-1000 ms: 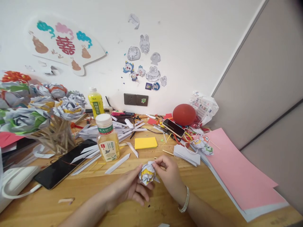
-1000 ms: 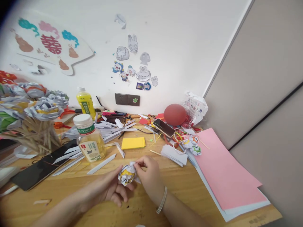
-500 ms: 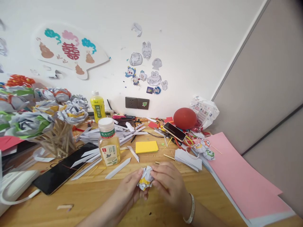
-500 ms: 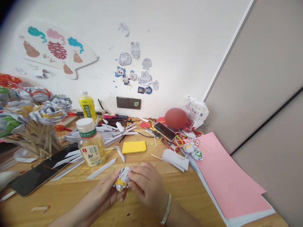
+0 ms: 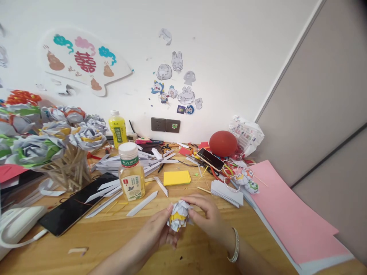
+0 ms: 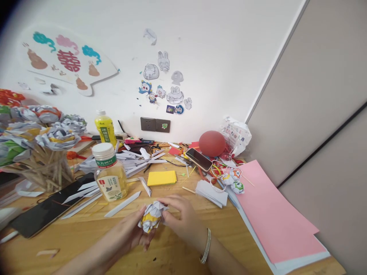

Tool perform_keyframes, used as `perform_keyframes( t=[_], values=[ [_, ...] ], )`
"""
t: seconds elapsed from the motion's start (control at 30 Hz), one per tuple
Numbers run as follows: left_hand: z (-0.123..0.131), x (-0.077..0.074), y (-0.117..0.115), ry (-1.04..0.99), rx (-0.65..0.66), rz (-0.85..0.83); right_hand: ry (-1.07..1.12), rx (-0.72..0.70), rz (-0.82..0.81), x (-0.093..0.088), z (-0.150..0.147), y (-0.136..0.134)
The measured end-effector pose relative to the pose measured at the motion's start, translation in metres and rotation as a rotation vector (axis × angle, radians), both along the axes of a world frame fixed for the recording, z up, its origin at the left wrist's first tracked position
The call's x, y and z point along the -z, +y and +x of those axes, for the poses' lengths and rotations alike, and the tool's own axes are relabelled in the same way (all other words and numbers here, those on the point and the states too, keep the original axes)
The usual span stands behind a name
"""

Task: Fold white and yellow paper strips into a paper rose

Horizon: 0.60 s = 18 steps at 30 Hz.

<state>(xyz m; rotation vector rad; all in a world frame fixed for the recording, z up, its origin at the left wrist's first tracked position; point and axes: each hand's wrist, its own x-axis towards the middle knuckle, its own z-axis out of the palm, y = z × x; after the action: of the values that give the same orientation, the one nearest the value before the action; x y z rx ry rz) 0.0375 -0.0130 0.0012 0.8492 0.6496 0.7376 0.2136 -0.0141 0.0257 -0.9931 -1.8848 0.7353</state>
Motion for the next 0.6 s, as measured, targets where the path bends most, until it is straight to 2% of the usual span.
perform_keyframes(
  t=[0.1, 0.17, 0.27, 0.37, 0.47, 0.6],
  values=[
    [-0.002, 0.002, 0.002, 0.099, 0.058, 0.077, 0.029, -0.005, -0.059, 0.002, -0.001, 0.003],
    [-0.004, -0.003, 0.002, 0.211, 0.052, 0.182, 0.053, 0.011, -0.141, 0.005, -0.002, 0.005],
    [-0.007, -0.016, 0.003, 0.499, 0.002, 0.425, 0.078, 0.0, -0.278, 0.011, -0.005, 0.008],
    [-0.01, -0.024, 0.009, 0.687, -0.02, 0.638, 0.092, -0.03, -0.377, 0.014, -0.007, 0.009],
    [-0.014, -0.024, 0.017, 0.739, 0.032, 0.655, 0.086, -0.035, -0.436, 0.012, -0.009, 0.007],
    [-0.021, -0.023, 0.019, 0.687, 0.17, 0.611, 0.026, -0.005, -0.454, 0.01, -0.013, 0.005]
  ],
)
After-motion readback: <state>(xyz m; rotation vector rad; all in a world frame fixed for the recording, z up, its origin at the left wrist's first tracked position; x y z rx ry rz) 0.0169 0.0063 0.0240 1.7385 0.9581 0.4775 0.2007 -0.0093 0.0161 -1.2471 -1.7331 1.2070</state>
